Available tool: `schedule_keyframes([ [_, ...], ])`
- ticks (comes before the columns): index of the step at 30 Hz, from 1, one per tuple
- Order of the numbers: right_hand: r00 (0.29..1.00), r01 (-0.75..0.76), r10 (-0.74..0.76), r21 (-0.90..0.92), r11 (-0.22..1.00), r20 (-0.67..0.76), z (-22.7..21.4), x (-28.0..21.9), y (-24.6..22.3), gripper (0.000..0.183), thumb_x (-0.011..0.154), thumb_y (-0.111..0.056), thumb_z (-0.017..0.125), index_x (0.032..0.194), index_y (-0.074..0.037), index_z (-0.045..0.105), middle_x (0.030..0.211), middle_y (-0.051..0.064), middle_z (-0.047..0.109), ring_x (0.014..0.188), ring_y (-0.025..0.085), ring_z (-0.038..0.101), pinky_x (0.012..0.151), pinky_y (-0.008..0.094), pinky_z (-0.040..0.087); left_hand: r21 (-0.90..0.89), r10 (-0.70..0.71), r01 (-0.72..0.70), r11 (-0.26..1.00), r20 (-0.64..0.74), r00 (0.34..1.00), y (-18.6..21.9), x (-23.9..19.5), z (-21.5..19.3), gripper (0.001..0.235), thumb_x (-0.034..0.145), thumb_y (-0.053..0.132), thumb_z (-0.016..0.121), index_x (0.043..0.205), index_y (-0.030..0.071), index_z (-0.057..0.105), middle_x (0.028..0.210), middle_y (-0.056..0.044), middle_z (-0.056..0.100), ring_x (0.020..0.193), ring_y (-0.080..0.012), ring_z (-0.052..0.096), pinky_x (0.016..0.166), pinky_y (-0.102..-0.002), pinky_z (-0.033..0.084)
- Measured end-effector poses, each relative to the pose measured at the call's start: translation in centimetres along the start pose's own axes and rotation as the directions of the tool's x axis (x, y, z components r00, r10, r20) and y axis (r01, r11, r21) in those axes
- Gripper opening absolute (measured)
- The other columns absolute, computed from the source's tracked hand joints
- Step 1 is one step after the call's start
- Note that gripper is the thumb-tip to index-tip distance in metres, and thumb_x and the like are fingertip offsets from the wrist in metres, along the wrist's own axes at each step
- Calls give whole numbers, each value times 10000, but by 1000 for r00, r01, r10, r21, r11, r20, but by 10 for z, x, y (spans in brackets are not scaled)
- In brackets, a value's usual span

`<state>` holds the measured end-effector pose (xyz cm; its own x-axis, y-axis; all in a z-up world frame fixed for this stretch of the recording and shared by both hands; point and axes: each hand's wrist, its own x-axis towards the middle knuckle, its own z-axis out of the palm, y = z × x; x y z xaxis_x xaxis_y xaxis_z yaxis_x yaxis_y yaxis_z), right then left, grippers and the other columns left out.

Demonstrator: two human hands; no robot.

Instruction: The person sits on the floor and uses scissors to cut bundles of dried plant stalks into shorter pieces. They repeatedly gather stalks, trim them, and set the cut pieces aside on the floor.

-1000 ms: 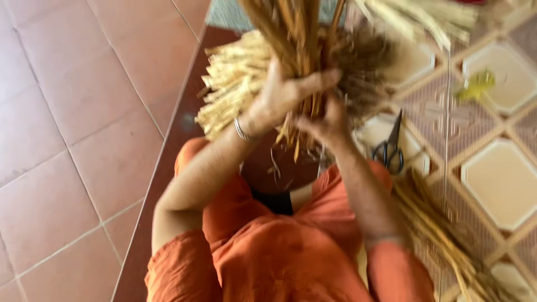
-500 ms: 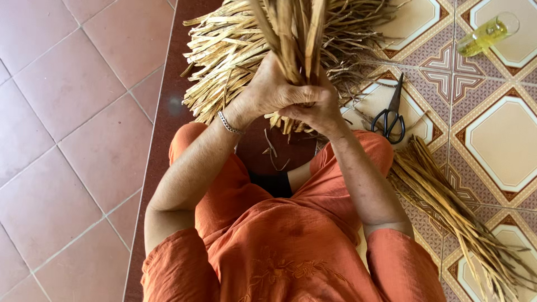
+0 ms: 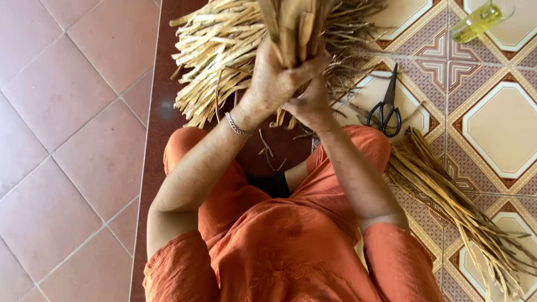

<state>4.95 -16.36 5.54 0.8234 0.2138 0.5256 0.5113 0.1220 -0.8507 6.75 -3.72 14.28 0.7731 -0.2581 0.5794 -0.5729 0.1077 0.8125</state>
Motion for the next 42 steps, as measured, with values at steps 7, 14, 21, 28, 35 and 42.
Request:
schedule_keyframes([
  [7,965,-56,107,212,976,-240,-17,12,5,180,1046,-220,729,1143,-75,686,1059,59,675,992,155,685,868,360,637,250,-456,416,874,134,880,9,10,12,465,820,294,922,1094,-3,691,940,-170,696,842,-284,669,779,-417,602],
  [14,835,-21,95,141,990,-542,-145,-45,-125,108,1043,-147,777,1126,-110,719,1002,82,756,964,238,746,1001,470,593,-66,-371,388,919,187,910,14,-17,-26,615,990,116,800,1505,33,476,1388,-123,628,1335,-241,630,1174,-385,513],
  [21,467,295,126,288,911,-875,-302,-191,-173,151,1018,-195,775,1074,-93,679,1013,75,729,1042,239,708,1043,532,549,-101,-701,701,706,35,712,-29,-78,-32,214,990,72,707,1195,22,677,1076,-60,725,972,-132,691,899,-271,565],
  [28,-241,382,347,241,892,-906,-362,-390,-93,214,1003,-203,537,889,-25,566,839,137,626,877,310,670,963,562,621,-117,-761,769,629,109,640,-93,-113,-27,230,1000,75,686,1218,10,655,1066,-111,744,949,-155,725,884,-303,614],
  [35,-542,144,491,500,854,-682,-340,-461,-57,300,982,-281,691,1089,-3,653,949,155,735,796,259,723,679,367,642,-104,-811,825,556,150,565,-121,-120,-27,271,1004,89,677,1251,-17,641,1054,-123,746,943,-167,730,882,-299,610],
  [42,-572,-354,341,599,718,-746,-347,-445,-68,590,761,-545,880,1130,-133,671,833,39,683,555,120,563,414,264,387,-103,-841,850,516,131,526,-129,-119,-31,261,1007,110,670,1238,-11,650,1056,-125,747,940,-178,726,867,-322,600],
])
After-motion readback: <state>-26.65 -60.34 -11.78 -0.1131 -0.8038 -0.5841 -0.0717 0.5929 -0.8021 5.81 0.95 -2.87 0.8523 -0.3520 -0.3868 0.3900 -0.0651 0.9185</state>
